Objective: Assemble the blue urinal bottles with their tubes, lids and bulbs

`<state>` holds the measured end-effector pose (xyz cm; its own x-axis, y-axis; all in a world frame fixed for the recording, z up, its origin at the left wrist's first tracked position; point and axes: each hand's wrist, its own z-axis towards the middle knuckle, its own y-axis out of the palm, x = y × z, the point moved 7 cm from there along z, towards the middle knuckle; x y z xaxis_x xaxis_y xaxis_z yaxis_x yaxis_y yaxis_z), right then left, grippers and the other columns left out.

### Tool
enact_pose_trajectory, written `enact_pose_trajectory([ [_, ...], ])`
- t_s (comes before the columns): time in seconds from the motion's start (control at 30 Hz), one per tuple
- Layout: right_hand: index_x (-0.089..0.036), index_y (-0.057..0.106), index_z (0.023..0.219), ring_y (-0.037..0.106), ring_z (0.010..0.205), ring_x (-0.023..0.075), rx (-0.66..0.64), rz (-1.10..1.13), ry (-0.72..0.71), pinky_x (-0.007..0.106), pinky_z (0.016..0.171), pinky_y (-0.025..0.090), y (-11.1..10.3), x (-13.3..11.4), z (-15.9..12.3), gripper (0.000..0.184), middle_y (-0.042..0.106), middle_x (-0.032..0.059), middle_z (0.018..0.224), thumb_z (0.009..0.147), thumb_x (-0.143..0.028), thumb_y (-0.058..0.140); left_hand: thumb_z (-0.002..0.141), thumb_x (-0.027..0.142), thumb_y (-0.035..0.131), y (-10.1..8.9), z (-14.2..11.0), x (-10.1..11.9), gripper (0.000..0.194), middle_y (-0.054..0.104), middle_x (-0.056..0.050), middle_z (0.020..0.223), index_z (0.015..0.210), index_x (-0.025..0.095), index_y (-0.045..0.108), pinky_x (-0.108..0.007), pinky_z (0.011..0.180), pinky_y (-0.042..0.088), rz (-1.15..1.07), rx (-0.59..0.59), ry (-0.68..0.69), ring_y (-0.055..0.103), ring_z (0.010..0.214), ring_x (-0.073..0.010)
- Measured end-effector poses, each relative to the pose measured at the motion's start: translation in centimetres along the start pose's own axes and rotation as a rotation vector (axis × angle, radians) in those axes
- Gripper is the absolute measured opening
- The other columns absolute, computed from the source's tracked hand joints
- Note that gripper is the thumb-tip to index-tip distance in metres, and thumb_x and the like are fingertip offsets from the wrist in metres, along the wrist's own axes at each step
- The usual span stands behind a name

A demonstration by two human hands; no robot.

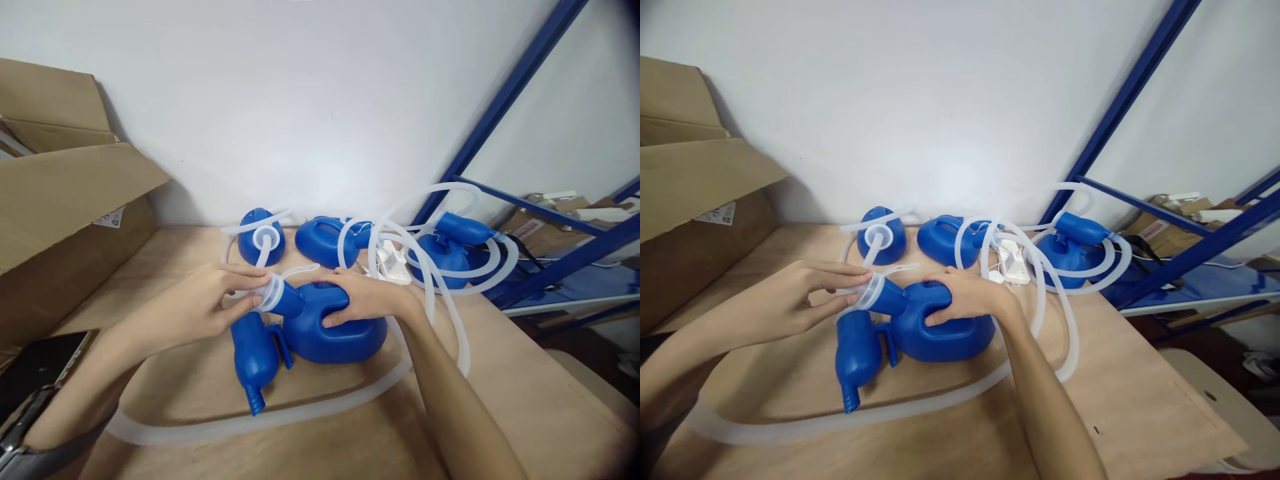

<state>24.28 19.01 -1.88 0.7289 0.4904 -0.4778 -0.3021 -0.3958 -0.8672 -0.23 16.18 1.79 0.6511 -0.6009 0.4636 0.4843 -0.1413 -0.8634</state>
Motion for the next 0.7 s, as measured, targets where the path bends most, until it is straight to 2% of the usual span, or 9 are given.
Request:
enact_pose_trajectory([
  [0.1, -0.03, 0.062, 0.159, 0.058, 0.147, 0.039, -0.06, 0.009, 0.001, 0.052, 0.125, 0.043, 0.3, 0.1, 0.1, 0.085, 0.068, 0.01, 0.156, 0.082, -0.052, 0.092, 0.096, 0.061, 0.073, -0.1, 0.2, -0.9, 0.043, 0.079, -0.006, 0.142, 0.128, 0.034, 0.085, -0.049, 0.108, 0.064, -0.228, -0.021, -0.075, 0.075, 0.129, -0.0362],
  [0.2, -0.029, 0.063, 0.158, 0.056, 0.149, 0.04, -0.056, 0.023, 0.0, 0.053, 0.126, 0.042, 0.3, 0.1, 0.1, 0.086, 0.066, 0.0109, 0.158, 0.081, -0.049, 0.093, 0.083, 0.055, 0.089, 0.4, 0.5, -2.3, 0.063, 0.082, -0.009, 0.133, 0.139, 0.03, 0.078, -0.05, 0.107, 0.066, -0.411, -0.059, -0.17, 0.077, 0.124, -0.0349],
  [0.27, -0.029, 0.064, 0.158, 0.056, 0.149, 0.0388, -0.047, 0.064, -0.02, 0.053, 0.127, 0.042, 0.3, 0.0, 0.2, 0.085, 0.067, 0.0106, 0.158, 0.08, -0.048, 0.094, 0.084, 0.055, 0.089, 0.8, 0.7, -2.6, 0.062, 0.08, -0.009, 0.135, 0.139, 0.031, 0.078, -0.052, 0.11, 0.064, -0.421, -0.08, -0.158, 0.075, 0.127, -0.0354],
  [0.37, -0.031, 0.062, 0.159, 0.057, 0.15, 0.0363, -0.042, 0.168, -0.093, 0.052, 0.128, 0.042, 0.5, -0.5, 0.3, 0.087, 0.066, 0.0079, 0.159, 0.081, -0.051, 0.094, 0.086, 0.061, 0.087, 1.2, 0.6, -2.6, 0.055, 0.074, -0.007, 0.15, 0.134, 0.034, 0.082, -0.056, 0.121, 0.056, -0.367, -0.068, -0.13, 0.069, 0.138, -0.0376],
  [0.5, -0.034, 0.062, 0.159, 0.052, 0.155, 0.0381, -0.045, 0.241, -0.134, 0.054, 0.132, 0.039, 0.9, -0.3, 0.5, 0.09, 0.06, 0.0051, 0.166, 0.079, -0.058, 0.094, 0.09, 0.065, 0.082, 1.6, 0.0, -2.6, 0.06, 0.071, -0.004, 0.154, 0.141, 0.033, 0.078, -0.058, 0.128, 0.049, -0.267, -0.029, -0.135, 0.065, 0.146, -0.0388],
  [0.7, -0.034, 0.058, 0.162, 0.046, 0.16, 0.0409, -0.072, 0.194, -0.088, 0.059, 0.135, 0.034, 1.2, 1.0, 0.7, 0.097, 0.053, 0.0059, 0.172, 0.077, -0.063, 0.094, 0.096, 0.06, 0.075, 1.6, -0.5, -1.7, 0.056, 0.07, -0.003, 0.155, 0.145, 0.032, 0.075, -0.051, 0.122, 0.057, -0.155, -0.019, -0.078, 0.069, 0.14, -0.0359],
])
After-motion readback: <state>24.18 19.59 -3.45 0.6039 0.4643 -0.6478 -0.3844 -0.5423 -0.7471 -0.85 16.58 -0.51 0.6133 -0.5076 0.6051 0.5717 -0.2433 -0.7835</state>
